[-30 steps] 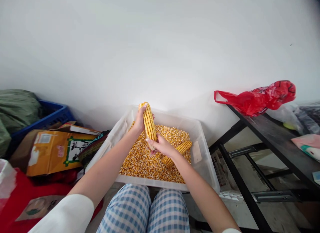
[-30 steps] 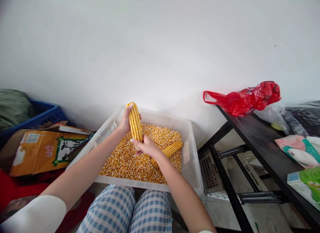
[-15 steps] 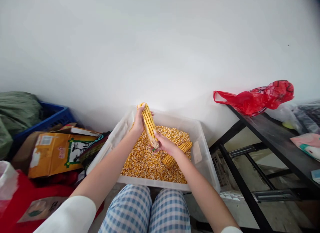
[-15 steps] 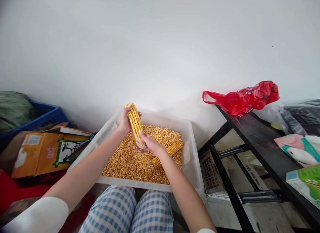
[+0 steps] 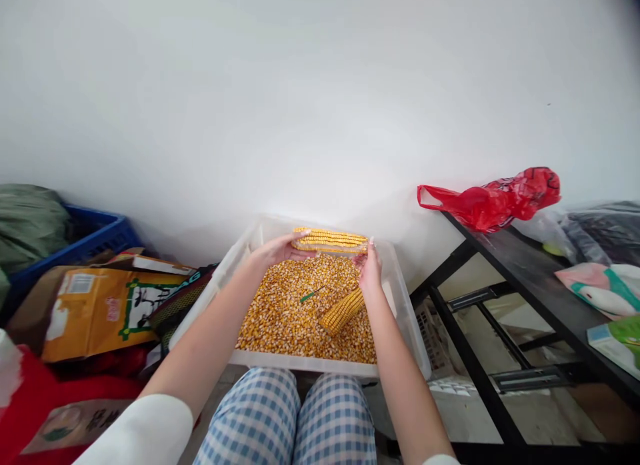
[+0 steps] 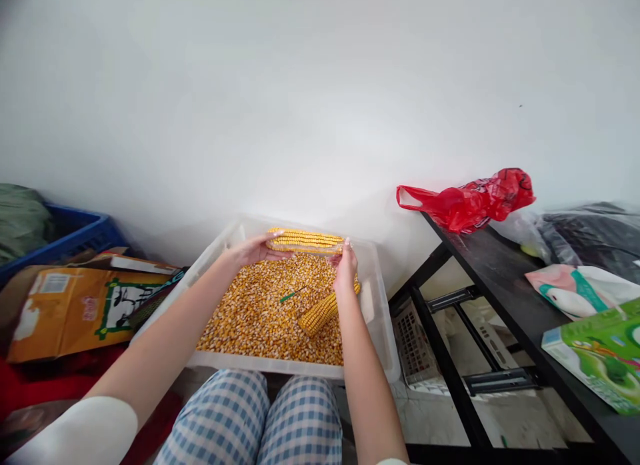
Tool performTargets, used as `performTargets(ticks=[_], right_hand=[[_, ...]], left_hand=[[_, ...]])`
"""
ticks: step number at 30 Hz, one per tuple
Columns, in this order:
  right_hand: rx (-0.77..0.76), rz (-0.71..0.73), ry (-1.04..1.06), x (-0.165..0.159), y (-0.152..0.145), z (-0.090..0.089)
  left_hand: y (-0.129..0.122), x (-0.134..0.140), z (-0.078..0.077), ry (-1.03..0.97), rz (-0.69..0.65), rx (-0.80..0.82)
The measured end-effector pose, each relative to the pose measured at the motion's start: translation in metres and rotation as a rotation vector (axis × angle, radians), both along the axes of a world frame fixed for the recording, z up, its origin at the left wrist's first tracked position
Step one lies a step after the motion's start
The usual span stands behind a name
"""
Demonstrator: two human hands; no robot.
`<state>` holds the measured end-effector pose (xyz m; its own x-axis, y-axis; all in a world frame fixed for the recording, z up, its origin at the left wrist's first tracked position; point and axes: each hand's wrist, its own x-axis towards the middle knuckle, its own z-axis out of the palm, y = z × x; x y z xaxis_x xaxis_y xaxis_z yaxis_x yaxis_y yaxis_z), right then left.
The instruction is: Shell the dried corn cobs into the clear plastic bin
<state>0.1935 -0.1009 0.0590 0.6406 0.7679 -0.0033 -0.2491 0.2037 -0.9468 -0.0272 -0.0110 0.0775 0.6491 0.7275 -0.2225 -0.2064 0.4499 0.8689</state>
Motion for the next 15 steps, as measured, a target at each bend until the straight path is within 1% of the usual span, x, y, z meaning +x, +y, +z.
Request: performTargets(ticks=[2,3,5,6,8,10,12,15], right_hand=[[0.025,-0.035,-0.04,0.005,-0.001,-0.001],[0.033,-0.028,-0.058,0.005,-0.002,-0.001],[0.046,0.013,-0.096,0.002,-0.001,-0.002],[0.053,0.039,-0.104,-0.001,0.0,-0.002],[0.079,0.092,-0.077,-0.006,0.003,-0.003],[0.118,0.135,-0.025,-0.009,0.006,-0.003],[0.146,0.166,-0.018,-0.011,0.008,-0.003],[0.157,0.179,-0.101,-0.013,0.008,-0.002]], left_hand=[[-0.011,0.007,-0.002,0.105,-0.141,0.029],[-0.017,0.011,-0.004,0.139,-0.208,0.074],[-0.027,0.022,-0.012,0.175,-0.315,0.216],[-0.031,0.027,-0.017,0.187,-0.348,0.297],[-0.036,0.039,-0.027,0.211,-0.359,0.43],[-0.04,0.047,-0.036,0.231,-0.321,0.501],[-0.044,0.054,-0.041,0.23,-0.266,0.516],[-0.051,0.06,-0.043,0.185,-0.215,0.487]])
